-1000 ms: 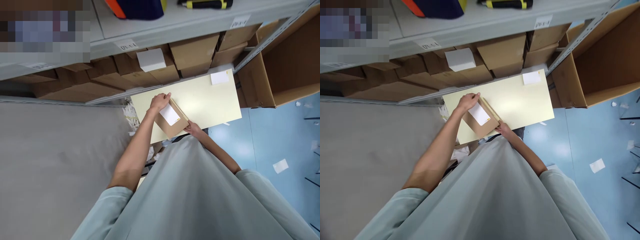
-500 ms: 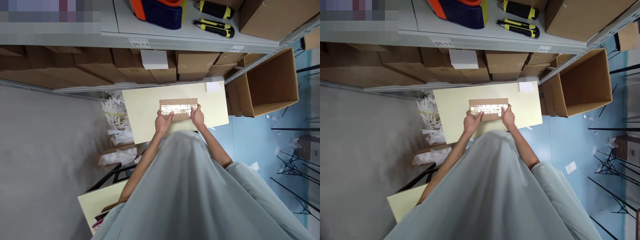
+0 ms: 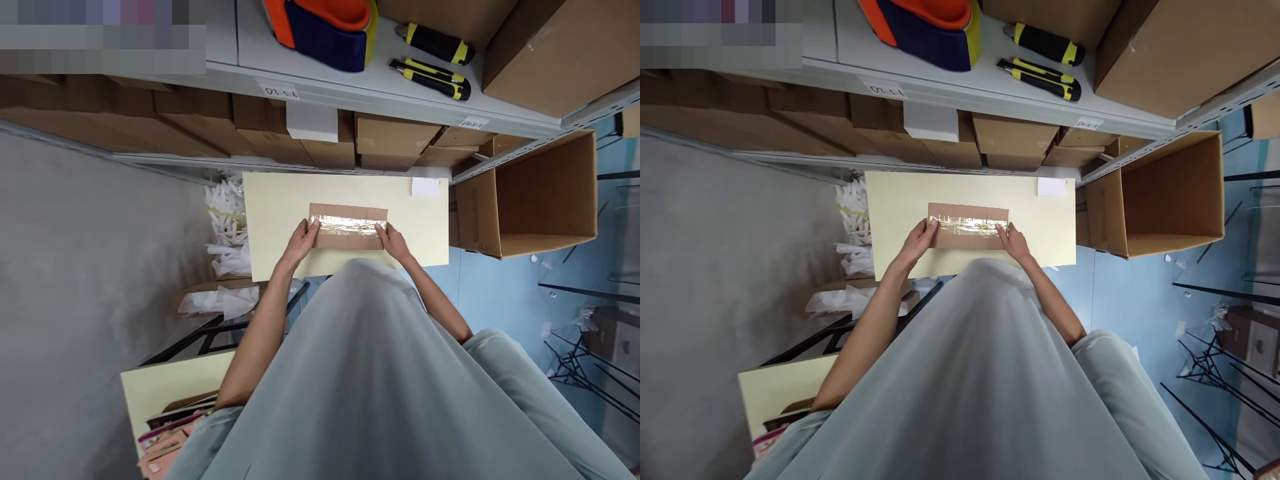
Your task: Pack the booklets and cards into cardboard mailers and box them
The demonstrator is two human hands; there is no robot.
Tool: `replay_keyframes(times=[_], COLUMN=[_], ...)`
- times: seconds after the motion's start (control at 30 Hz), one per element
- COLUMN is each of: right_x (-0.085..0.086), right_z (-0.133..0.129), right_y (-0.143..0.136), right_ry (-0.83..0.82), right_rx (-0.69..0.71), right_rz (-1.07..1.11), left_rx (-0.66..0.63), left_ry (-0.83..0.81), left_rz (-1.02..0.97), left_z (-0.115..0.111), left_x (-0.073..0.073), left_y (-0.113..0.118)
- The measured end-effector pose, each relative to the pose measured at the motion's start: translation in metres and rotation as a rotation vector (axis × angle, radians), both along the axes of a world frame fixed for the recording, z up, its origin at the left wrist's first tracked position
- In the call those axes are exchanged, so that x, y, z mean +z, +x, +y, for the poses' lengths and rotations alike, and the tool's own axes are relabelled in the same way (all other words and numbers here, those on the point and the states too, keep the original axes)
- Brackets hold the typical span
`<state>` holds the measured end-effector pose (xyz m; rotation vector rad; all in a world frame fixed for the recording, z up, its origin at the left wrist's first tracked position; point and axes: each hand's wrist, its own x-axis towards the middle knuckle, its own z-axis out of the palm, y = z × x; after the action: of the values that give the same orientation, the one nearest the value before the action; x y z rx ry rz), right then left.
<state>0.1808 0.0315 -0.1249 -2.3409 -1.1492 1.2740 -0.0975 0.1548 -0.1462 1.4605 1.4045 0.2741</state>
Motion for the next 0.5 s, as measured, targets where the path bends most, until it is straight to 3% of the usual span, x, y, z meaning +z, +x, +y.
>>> replay_keyframes(times=[0.17, 0.37, 0.5], right_x=[-0.006, -0.008, -0.028], right_z=[-0.006, -0.022, -0.037], right_y=[0.003, 0.029, 0.035], right_ry=[0.092, 0.392, 0.309], right_rx=[-0.024, -0.008, -0.024], right_rz=[0.038, 0.154, 0.149], left_rx=[0.063, 0.086, 0.194], left_ry=[0.029, 0.061, -0.059], left_rz=[0.017, -0.239, -0.243], left_z=[-0.003, -0.031, -0.064], left_x=[-0.008, -0.023, -0.044], left_y=[0.001, -0.01, 0.003])
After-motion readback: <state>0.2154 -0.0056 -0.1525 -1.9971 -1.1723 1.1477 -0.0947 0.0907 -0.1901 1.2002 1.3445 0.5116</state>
